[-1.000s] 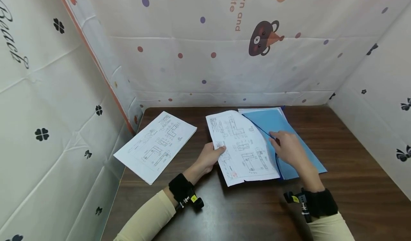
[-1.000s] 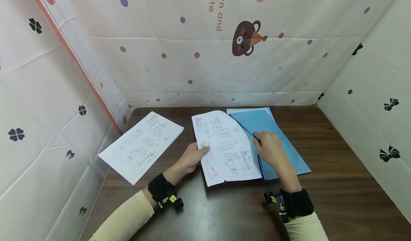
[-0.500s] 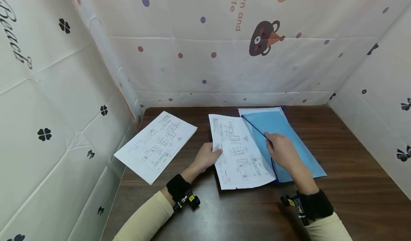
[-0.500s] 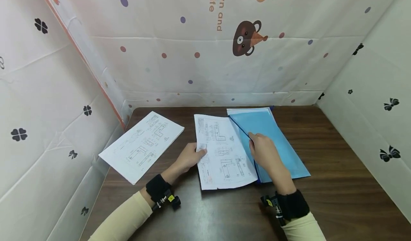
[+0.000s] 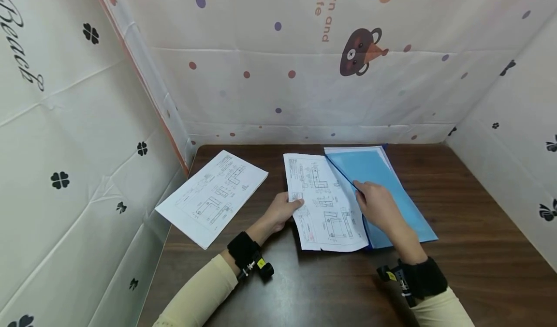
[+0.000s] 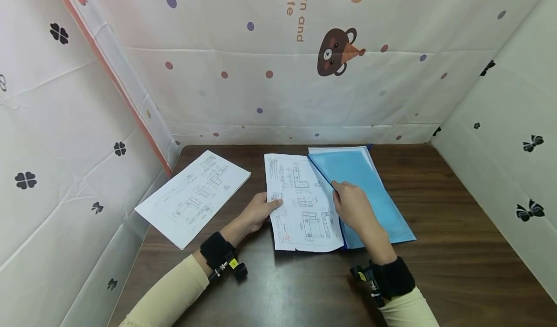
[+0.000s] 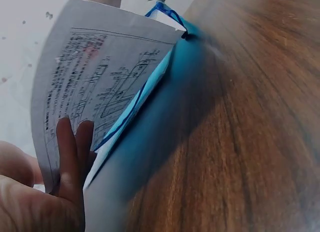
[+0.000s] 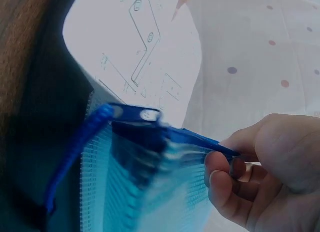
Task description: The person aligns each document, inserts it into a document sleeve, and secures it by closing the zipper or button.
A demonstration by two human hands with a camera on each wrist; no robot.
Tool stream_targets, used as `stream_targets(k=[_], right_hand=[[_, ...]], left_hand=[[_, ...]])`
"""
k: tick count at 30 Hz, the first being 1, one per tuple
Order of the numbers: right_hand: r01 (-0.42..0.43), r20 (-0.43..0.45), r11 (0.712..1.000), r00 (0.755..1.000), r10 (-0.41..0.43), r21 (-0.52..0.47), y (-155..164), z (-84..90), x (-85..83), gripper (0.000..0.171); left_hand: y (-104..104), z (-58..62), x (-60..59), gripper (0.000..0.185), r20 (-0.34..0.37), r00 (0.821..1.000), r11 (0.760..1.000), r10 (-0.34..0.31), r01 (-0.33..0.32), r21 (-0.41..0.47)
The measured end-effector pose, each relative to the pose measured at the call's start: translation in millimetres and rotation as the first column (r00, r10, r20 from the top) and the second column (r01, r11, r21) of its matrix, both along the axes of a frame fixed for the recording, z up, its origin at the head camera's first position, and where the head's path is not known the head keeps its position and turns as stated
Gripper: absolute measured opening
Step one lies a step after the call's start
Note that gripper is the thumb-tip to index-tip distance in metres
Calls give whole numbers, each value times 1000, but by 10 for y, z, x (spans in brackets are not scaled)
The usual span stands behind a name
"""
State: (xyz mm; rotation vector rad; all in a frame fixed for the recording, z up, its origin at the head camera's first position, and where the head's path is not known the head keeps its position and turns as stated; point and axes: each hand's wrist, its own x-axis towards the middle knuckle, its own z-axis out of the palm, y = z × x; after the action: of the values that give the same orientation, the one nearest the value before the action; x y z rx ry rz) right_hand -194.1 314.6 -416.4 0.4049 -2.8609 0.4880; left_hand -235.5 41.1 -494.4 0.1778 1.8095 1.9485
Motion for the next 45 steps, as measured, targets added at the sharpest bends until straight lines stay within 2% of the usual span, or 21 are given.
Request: stream_targets(k=[5, 13, 18, 24, 26, 31, 34, 37, 42, 45], right_hand=[[2, 36, 1000, 999, -2, -3, 14, 16, -17, 33], [-23, 22, 1000, 999, 23, -11, 6, 31, -39, 32], [15, 9, 1000, 1000, -15, 1, -5, 11, -44, 31], [20, -17, 1000, 1000, -20, 15, 1, 8, -44, 30], [22, -13, 1000, 1000, -21, 18, 5, 4, -48, 31], [19, -11, 1000, 1000, -19, 17, 26, 3, -51, 32], [8, -10, 1000, 1000, -8, 10, 29, 18, -47, 32], [-2, 0, 1000, 1000, 2, 0, 29, 39, -43, 32], [-4, 4, 1000, 1000, 4, -2, 49, 65, -35, 31], [-13, -10, 1000, 1000, 13, 0, 52, 70, -24, 31]], left_hand=[[-5, -24, -22, 31, 28, 1000, 1000, 7, -8, 11], [22, -11, -35, 32, 40, 999, 999, 7, -9, 45], [5, -29, -51, 33, 52, 998, 999, 31, -33, 36], [-30, -45, -51, 33, 61, 997, 998, 44, -46, 35], [-17, -51, -40, 34, 69, 996, 997, 63, -66, 46], [50, -29, 44, 38, 64, 985, 984, 162, -166, 64], [105, 2, 126, 40, 48, 981, 979, 185, -189, 79], [140, 27, 177, 40, 2, 988, 985, 157, -157, 64], [63, 44, 155, 37, -98, 991, 994, 91, -96, -51], [2, 9, 105, 37, -70, 996, 997, 49, -54, -63]])
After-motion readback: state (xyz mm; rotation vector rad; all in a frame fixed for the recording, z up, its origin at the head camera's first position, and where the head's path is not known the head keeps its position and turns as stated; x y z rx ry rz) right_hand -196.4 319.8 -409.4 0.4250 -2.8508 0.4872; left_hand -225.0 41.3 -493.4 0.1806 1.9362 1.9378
